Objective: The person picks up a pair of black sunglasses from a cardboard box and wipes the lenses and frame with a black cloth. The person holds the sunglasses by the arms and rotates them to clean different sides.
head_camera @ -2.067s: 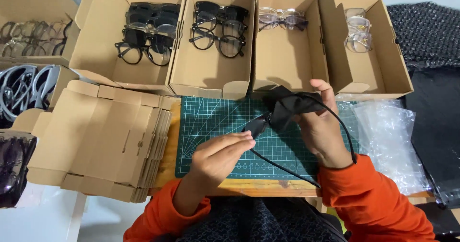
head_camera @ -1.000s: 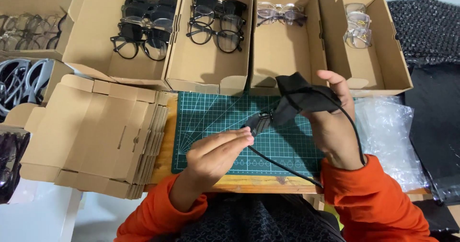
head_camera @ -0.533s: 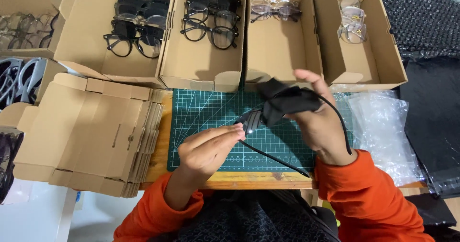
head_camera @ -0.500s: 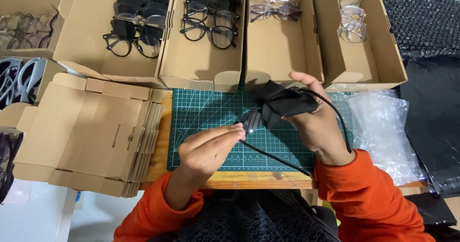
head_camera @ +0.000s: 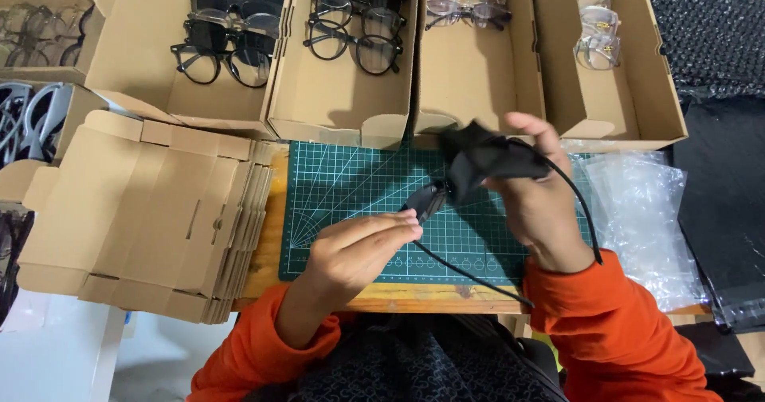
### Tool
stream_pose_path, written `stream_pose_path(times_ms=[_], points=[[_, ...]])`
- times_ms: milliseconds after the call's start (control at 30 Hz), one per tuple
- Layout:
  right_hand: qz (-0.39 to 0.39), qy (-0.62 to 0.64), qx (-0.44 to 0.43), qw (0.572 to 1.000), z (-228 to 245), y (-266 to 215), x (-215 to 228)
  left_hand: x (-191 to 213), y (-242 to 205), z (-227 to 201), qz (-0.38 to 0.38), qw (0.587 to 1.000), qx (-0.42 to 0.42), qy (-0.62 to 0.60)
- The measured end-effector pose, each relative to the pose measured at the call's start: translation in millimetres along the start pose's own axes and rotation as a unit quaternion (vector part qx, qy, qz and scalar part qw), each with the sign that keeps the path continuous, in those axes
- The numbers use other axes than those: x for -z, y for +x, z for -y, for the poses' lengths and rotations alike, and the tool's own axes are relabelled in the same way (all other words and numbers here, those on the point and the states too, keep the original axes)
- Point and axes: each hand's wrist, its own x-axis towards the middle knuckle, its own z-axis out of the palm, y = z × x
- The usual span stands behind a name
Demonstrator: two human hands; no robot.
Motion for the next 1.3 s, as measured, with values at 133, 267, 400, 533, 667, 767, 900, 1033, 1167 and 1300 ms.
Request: stream_pose_path(times_ms=[133,267,400,533,667,767,900,1033,1167,1300], points=[[-0.012,-0.002,0.045,0.999,2,-2,-5,0,-2,2,0.016,0.999,0.012,-0.036],[0.045,-0.013,0.015,0.999,-8,-5,-5,2,0,2,0.029,0.999,0.017,-0.023],[0.004,-0.009,0.037,0.999,0,0,-3,8,-2,5,0.078,0.997,-0.014,0.019],[0.039,-0.033,0.016,0.999,9,-6,-7,11,-4,6,0.115,0.992,-0.017,0.047],[0.042,-0.006,0.022,0.999,0,-7,-18,3,-3,4,0.032,0.999,0.021,-0.023],[-0.016,0.001,0.027,1.000,-5,2,-2,2,-4,5,0.034,0.999,0.016,-0.034],[0.007,-0.006,0.067,0.998,-8,4,3,0,-5,5,0.033,0.999,0.009,-0.033],[0.037,0.020,0.005,0.999,2,-9,-23,2,-1,2,0.030,0.999,0.007,-0.008],[-0.007,0.024,0.037,0.999,2,0,-7,2,-3,3,0.030,0.999,0.007,-0.026],[-0.005,0.001,0.052,0.999,3,-2,-9,2,-3,4,0.037,0.999,0.005,-0.022]])
